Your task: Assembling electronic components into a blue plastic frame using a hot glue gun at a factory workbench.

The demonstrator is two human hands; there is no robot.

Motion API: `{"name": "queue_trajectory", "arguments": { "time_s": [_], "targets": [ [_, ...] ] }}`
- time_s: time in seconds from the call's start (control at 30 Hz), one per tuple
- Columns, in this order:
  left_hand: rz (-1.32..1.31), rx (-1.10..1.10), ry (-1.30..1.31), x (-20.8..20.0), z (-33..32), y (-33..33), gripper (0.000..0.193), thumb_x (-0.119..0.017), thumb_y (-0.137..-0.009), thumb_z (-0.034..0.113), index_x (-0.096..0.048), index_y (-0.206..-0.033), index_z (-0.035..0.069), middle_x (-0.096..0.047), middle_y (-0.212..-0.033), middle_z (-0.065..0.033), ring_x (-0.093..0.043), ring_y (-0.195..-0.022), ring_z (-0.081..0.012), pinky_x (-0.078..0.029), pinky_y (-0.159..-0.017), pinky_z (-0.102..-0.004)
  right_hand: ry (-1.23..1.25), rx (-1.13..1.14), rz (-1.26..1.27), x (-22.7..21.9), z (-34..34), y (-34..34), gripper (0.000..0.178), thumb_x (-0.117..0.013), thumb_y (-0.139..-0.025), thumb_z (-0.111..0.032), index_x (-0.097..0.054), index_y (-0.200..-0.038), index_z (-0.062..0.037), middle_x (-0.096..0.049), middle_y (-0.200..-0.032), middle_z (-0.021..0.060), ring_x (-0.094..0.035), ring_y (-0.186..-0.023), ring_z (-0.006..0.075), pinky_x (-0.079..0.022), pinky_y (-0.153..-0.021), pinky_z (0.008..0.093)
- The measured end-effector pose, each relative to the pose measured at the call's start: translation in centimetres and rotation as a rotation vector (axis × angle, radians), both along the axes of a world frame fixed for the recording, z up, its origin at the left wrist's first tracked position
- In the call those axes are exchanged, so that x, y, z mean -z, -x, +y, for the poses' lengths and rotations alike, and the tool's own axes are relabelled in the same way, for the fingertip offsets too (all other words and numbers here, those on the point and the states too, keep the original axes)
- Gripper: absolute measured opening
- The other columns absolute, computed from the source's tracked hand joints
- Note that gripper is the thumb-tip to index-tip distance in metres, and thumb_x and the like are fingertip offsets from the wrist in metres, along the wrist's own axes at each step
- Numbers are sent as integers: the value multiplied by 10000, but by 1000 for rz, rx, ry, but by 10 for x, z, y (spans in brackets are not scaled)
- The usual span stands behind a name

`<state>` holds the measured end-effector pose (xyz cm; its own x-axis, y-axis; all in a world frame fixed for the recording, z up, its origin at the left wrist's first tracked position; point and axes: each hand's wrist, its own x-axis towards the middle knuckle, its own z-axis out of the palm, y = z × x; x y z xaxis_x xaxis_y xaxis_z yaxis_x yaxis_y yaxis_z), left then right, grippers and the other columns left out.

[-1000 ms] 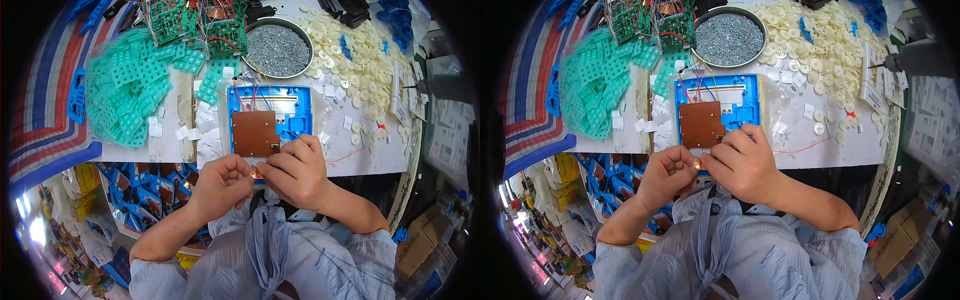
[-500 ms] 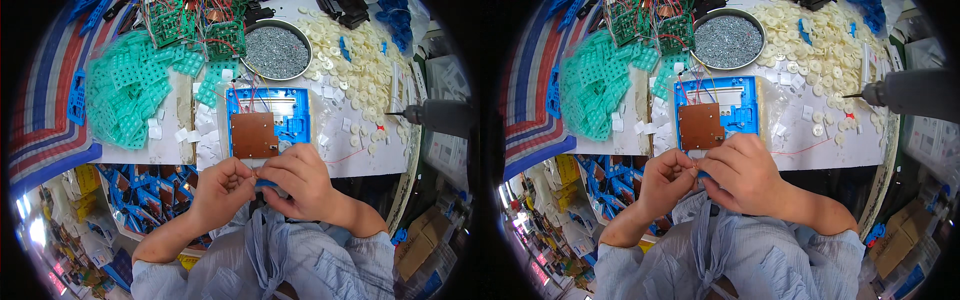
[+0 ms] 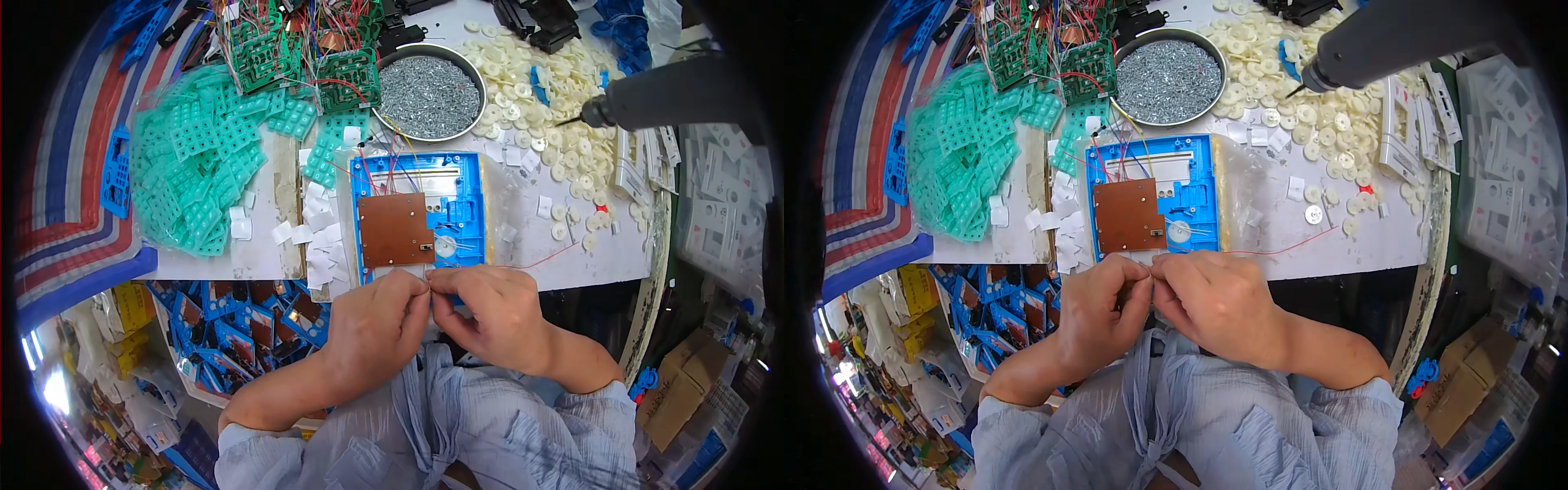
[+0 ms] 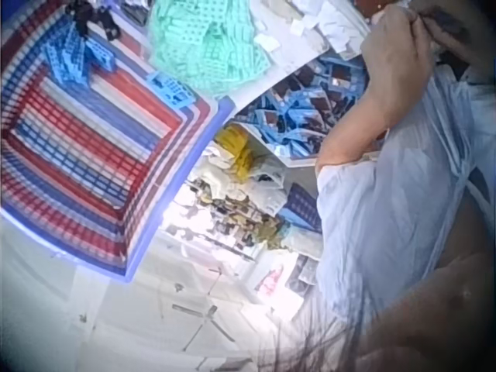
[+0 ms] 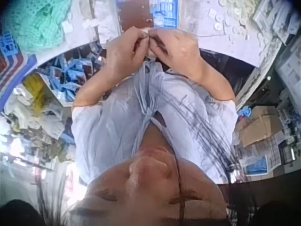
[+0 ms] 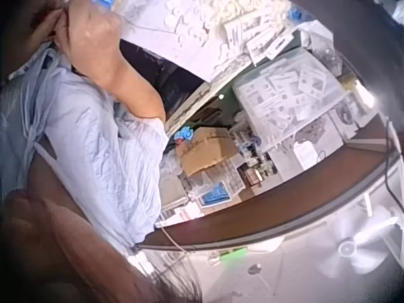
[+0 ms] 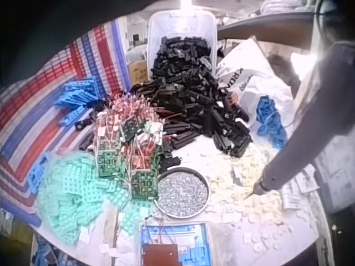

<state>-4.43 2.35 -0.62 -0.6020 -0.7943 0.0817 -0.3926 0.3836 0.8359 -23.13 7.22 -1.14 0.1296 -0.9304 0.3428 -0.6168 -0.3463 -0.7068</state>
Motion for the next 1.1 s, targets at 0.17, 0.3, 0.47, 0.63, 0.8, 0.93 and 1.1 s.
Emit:
{"name": "queue_trajectory", "arguments": {
  "time_s": [0.17, 0.3, 0.47, 0.63, 0.8, 0.93, 1.1],
  "targets": [
    [-32, 41, 151, 6, -1, 9, 91, -701, -896, 1, -621, -941, 6, -660, -762, -158, -651, -589, -299, -486, -517, -376, -24, 45, 97, -2, 4, 5, 175, -768, -818, -90, -636, -921, -40, -648, -747, 96, -664, -644, 261, -515, -540, 382],
    [-40, 66, 140, 6, -4, 10, 67, -679, -915, -5, -622, -947, 9, -652, -759, -129, -640, -589, -230, -479, -532, -341, -122, 50, 70, -3, 5, 8, 150, -775, -775, 6, -676, -886, -16, -759, -877, 119, -746, -730, 250, -581, -603, 339],
    [64, 2, -487, -2, -10, 0, 71, -685, -925, 15, -636, -976, 18, -660, -798, -40, -575, -595, -72, -435, -527, -263, -215, 62, -290, 10, -1, 8, 109, -746, -800, -30, -718, -906, -32, -743, -850, 108, -724, -717, 252, -569, -633, 343],
    [106, 33, -688, -6, -22, -5, 124, -735, -937, 80, -657, -994, 3, -674, -785, -2, -576, -633, -5, -425, -530, -213, -294, 27, -378, 12, -2, 10, 116, -752, -815, -57, -723, -926, -40, -735, -836, 104, -719, -707, 242, -556, -629, 332],
    [58, 9, -905, -3, -33, -6, 159, -752, -949, 119, -666, -985, -9, -675, -773, -2, -586, -625, -17, -430, -529, -202, -346, -8, -406, 12, -2, 12, 127, -755, -822, -51, -727, -943, -28, -743, -847, 103, -714, -678, 205, -551, -615, 299],
    [72, 67, -816, -4, -34, -7, 126, -735, -955, 102, -664, -966, -1, -672, -777, -13, -599, -649, -26, -449, -556, -211, -414, -10, -485, 13, -2, 12, 124, -748, -840, -26, -729, -963, -14, -760, -891, 88, -697, -658, 131, -546, -591, 260],
    [170, 76, -340, 3, -33, -9, 84, -726, -938, 54, -657, -955, 9, -695, -980, -67, -617, -702, -57, -491, -619, -224, -450, 9, -546, 14, -3, 14, 133, -739, -847, 0, -734, -980, -11, -769, -933, 77, -684, -668, 82, -533, -580, 225]
  ]
}}
